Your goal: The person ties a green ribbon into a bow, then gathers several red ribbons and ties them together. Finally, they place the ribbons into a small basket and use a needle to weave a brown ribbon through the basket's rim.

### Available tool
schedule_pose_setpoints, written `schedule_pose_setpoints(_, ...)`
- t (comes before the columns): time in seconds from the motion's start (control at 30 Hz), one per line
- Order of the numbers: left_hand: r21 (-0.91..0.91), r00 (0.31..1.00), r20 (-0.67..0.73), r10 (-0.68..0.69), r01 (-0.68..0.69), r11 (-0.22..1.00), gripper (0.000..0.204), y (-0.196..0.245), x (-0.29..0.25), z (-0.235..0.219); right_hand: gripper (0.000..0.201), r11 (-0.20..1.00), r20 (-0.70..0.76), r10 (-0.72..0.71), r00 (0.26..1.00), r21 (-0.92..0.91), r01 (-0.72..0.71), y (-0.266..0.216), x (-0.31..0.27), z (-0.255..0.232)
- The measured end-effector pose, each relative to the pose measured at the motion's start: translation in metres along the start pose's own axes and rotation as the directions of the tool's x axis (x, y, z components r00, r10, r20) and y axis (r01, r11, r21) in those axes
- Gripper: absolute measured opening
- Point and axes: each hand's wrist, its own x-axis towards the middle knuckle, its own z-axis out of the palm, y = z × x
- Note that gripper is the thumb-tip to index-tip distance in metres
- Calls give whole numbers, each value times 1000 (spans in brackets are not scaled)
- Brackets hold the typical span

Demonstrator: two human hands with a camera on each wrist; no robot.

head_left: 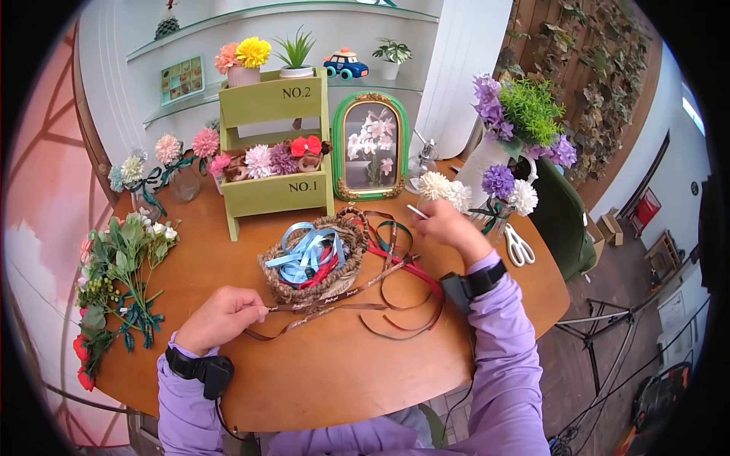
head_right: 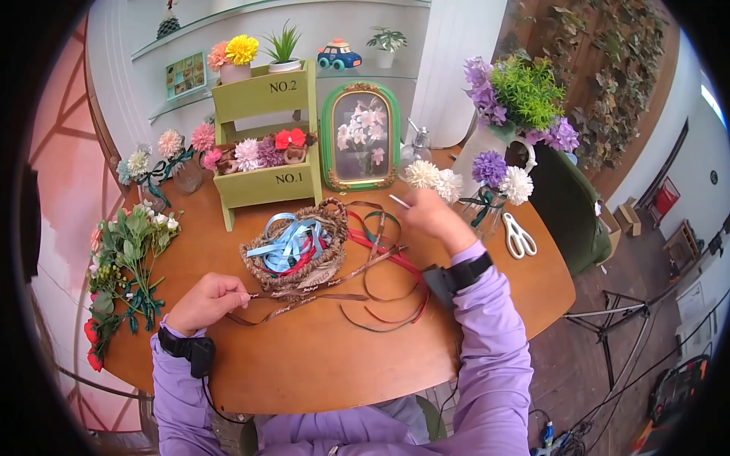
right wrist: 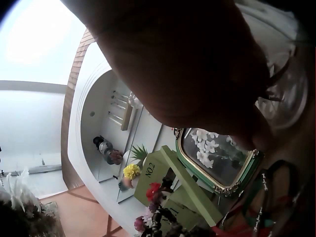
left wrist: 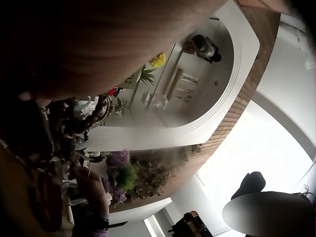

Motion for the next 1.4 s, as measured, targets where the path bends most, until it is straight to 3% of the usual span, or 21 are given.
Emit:
schedule_pose_setpoints(0.13, -36, 1000, -16, -6, 6, 999, 20, -9, 1, 2, 25, 979, 94, 141, 985, 131, -153, -16, 11, 39)
schedule_pose_setpoints(0.2, -33, 1000, -17, 8, -9, 999, 20, -9, 1, 1, 27, 992, -65, -70, 995, -112, 62, -8, 23, 56)
schedule_pose_setpoints(0.27, -34, 1000, -16, 14, -15, 999, 20, -10, 2, -1, 27, 995, -140, -69, 988, -78, 59, -13, 22, 55)
schedule_pose_setpoints(0.33, -49, 1000, -18, 12, -13, 999, 20, -10, 1, 0, 28, 987, -254, -59, 965, 132, 95, -12, 24, 46)
schedule_pose_setpoints(0.4, -35, 1000, -13, 27, -28, 999, 20, -5, 1, -1, 30, 985, -186, -30, 982, 163, 61, -1, 34, 42)
schedule_pose_setpoints(0.53, -33, 1000, -2, 14, -14, 999, 20, -6, 1, 0, 35, 997, -98, 55, 994, -42, -60, -4, 30, 40)
schedule_pose_setpoints(0.6, -44, 1000, 9, -3, 3, 999, 20, -3, 0, 0, 32, 993, 59, 28, 998, 109, -34, -7, 24, 49)
schedule_pose_setpoints(0.67, -28, 1000, 9, 5, -4, 1000, 19, -3, 0, -1, 26, 987, 49, 42, 998, 150, -49, -4, 28, 49)
schedule_pose_setpoints(0.73, -28, 1000, 12, 4, -4, 1000, 19, -4, 0, -1, 21, 928, -103, -73, 992, 357, 105, -1, 32, 36)
schedule_pose_setpoints(0.77, -33, 1000, 3, 24, -24, 999, 19, -5, 1, -1, 15, 831, -81, -82, 993, 545, 113, -20, 17, 17)
schedule_pose_setpoints(0.8, -39, 999, -6, 43, -43, 998, 19, -6, 1, -1, 9, 811, -109, -60, 992, 574, 112, -18, 17, 5)
schedule_pose_setpoints(0.83, -52, 999, -4, 34, -34, 998, 19, -6, 1, -1, 7, 675, -93, -49, 994, 730, 102, -35, -2, -17)
schedule_pose_setpoints(0.9, -58, 1000, -6, 18, -18, 998, 19, -7, 1, -2, 9, 643, -166, 4, 986, 755, 125, -49, -28, -48)
schedule_pose_setpoints(0.93, -70, 1000, -6, 12, -12, 997, 19, -5, 0, -3, 11, 626, -187, -74, 980, 756, 192, -45, -34, -61)
schedule_pose_setpoints(1.03, -32, 1000, 15, -2, 3, 999, 18, -3, 0, -4, 12, 625, -126, -109, 986, 763, 167, -40, -50, -78)
schedule_pose_setpoints(1.1, -44, 997, 56, -45, 48, 998, 17, -7, -1, -7, 13, 754, -88, -22, 996, 653, 75, -40, -50, -71)
schedule_pose_setpoints(1.17, -38, 996, 75, -44, 47, 998, 17, -8, -2, -9, 17, 854, 32, -29, 999, 520, 8, -33, -35, -51)
schedule_pose_setpoints(1.2, -39, 995, 91, -49, 53, 998, 17, -9, -2, -9, 17, 887, 25, -66, 997, 460, 47, -20, -20, -32)
schedule_pose_setpoints(1.27, -30, 995, 91, -52, 55, 998, 16, -10, -1, -10, 22, 955, 97, 63, 993, 282, -88, -22, -3, -8)
schedule_pose_setpoints(1.33, -25, 995, 88, -57, 59, 998, 16, -10, -1, -11, 23, 970, 127, -25, 992, 243, -7, -24, 2, 9)
schedule_pose_setpoints(1.4, -40, 995, 82, -63, 67, 997, 16, -11, -1, -10, 23, 976, 167, 10, 986, 214, -46, -17, 10, 26)
